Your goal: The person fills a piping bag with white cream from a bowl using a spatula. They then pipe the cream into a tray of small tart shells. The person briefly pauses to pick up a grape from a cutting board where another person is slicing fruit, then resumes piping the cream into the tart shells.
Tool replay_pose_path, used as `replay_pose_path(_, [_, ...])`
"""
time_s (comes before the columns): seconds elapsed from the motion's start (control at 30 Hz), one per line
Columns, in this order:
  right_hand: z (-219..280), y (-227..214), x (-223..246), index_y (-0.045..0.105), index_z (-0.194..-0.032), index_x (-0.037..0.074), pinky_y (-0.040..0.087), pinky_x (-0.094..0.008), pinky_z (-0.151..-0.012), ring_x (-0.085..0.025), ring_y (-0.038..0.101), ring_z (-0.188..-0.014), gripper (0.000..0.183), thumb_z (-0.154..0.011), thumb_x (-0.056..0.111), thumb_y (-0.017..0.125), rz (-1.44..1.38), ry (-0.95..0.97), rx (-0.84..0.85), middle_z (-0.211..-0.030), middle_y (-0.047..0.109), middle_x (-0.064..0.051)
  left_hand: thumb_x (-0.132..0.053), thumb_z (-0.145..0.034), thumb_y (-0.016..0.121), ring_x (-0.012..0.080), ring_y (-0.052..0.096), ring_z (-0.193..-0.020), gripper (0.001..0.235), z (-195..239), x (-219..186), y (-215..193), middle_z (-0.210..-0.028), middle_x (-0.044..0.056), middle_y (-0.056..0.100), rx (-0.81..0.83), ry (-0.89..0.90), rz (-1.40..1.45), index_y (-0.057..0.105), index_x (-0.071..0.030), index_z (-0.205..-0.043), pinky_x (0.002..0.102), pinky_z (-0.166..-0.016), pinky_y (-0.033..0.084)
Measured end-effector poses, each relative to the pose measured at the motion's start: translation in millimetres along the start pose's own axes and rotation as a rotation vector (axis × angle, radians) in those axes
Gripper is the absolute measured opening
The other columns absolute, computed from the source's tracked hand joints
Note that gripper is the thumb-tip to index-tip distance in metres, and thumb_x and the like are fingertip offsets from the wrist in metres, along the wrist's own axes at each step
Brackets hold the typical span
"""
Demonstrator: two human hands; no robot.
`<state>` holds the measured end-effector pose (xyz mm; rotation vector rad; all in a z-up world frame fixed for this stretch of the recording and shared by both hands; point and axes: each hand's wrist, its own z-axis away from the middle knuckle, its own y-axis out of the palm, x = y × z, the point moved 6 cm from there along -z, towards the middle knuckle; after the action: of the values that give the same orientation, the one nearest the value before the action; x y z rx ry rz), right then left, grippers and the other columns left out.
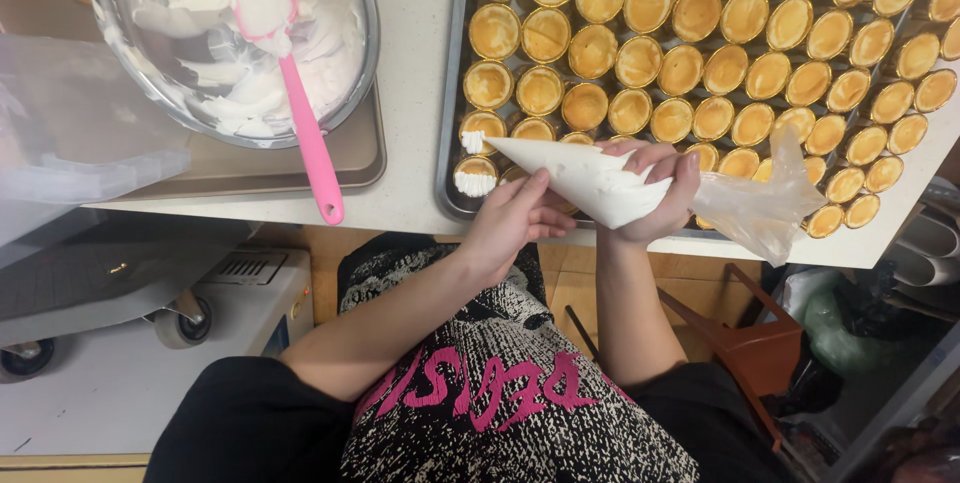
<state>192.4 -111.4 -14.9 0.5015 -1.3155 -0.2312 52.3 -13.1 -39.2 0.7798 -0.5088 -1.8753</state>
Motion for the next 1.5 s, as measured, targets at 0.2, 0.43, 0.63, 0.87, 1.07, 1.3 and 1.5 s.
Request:
replay_pose_path(0.2, [4, -4, 5, 0.037, -0.08, 0.01, 0.058, -0.059, -0.08, -0.037, 0.061, -0.071, 0.039, -0.112, 0.032, 0.031, 0.071, 0.032, -0.018, -0.073, 0.045, -0.011, -0.038, -0.108, 0.046, 0.0205, 0.07, -0.092, 0.046, 7, 6, 1, -0.111, 0.012, 0.07, 0.018, -0.026, 0.007, 0.059, 0.003, -0.125, 0.037, -0.081, 0.056])
replay_pose_path(0.43, [-4, 1, 4, 0.036, -0.081, 0.01, 0.057, -0.058, -0.078, -0.036, 0.06, -0.071, 0.04, -0.113, 0.033, 0.031, 0.046, -0.027, -0.026, -0.073, 0.045, -0.011, -0.038, -0.108, 0.045, 0.0209, 0.07, -0.091, 0.046, -3, -4, 5, -0.111, 0.012, 0.07, 0.002, -0.023, -0.011, 0.058, 0.002, -0.125, 0.037, -0.081, 0.056])
replay_pose_path(0.63, [-2, -1, 6, 0.036, -0.08, 0.01, 0.058, -0.058, -0.079, -0.037, 0.061, -0.071, 0.041, -0.113, 0.033, 0.031, 0.09, -0.008, -0.019, -0.072, 0.045, -0.011, -0.038, -0.108, 0.045, 0.0211, 0.07, -0.091, 0.047, 0, -2, 4, -0.113, 0.013, 0.069, 0.033, -0.022, -0.017, 0.058, 0.003, -0.126, 0.036, -0.081, 0.056])
replay_pose_path(0.87, [5, -10, 7, 0.037, -0.081, 0.01, 0.056, -0.058, -0.08, -0.036, 0.06, -0.072, 0.04, -0.113, 0.033, 0.031, 0.042, 0.049, -0.038, -0.074, 0.046, -0.011, -0.038, -0.108, 0.045, 0.0214, 0.071, -0.091, 0.046, 5, 6, 5, -0.113, 0.013, 0.07, 0.024, -0.056, -0.004, 0.058, 0.003, -0.125, 0.036, -0.081, 0.056])
replay_pose_path(1.07, [-2, -7, 4, 0.037, -0.081, 0.01, 0.056, -0.058, -0.081, -0.036, 0.06, -0.073, 0.04, -0.113, 0.033, 0.031, 0.009, -0.019, -0.027, -0.074, 0.045, -0.011, -0.039, -0.108, 0.045, 0.0209, 0.07, -0.091, 0.047, -6, 0, 6, -0.111, 0.013, 0.07, 0.039, -0.012, -0.038, 0.059, 0.003, -0.125, 0.035, -0.081, 0.056])
replay_pose_path(1.3, [4, -11, 9, 0.037, -0.08, 0.01, 0.056, -0.058, -0.081, -0.036, 0.06, -0.072, 0.04, -0.113, 0.033, 0.031, 0.052, 0.021, -0.036, -0.074, 0.045, -0.01, -0.038, -0.108, 0.045, 0.0209, 0.07, -0.09, 0.046, 0, 9, 5, -0.112, 0.013, 0.07, 0.027, -0.036, -0.022, 0.058, 0.003, -0.124, 0.036, -0.079, 0.057])
replay_pose_path(1.5, [4, -11, 12, 0.037, -0.08, 0.01, 0.056, -0.058, -0.08, -0.036, 0.059, -0.071, 0.04, -0.112, 0.033, 0.031, 0.056, -0.01, -0.028, -0.073, 0.045, -0.011, -0.038, -0.108, 0.046, 0.0205, 0.07, -0.09, 0.047, 1, 9, 8, -0.112, 0.013, 0.07, 0.025, -0.042, -0.022, 0.059, 0.004, -0.124, 0.036, -0.079, 0.056])
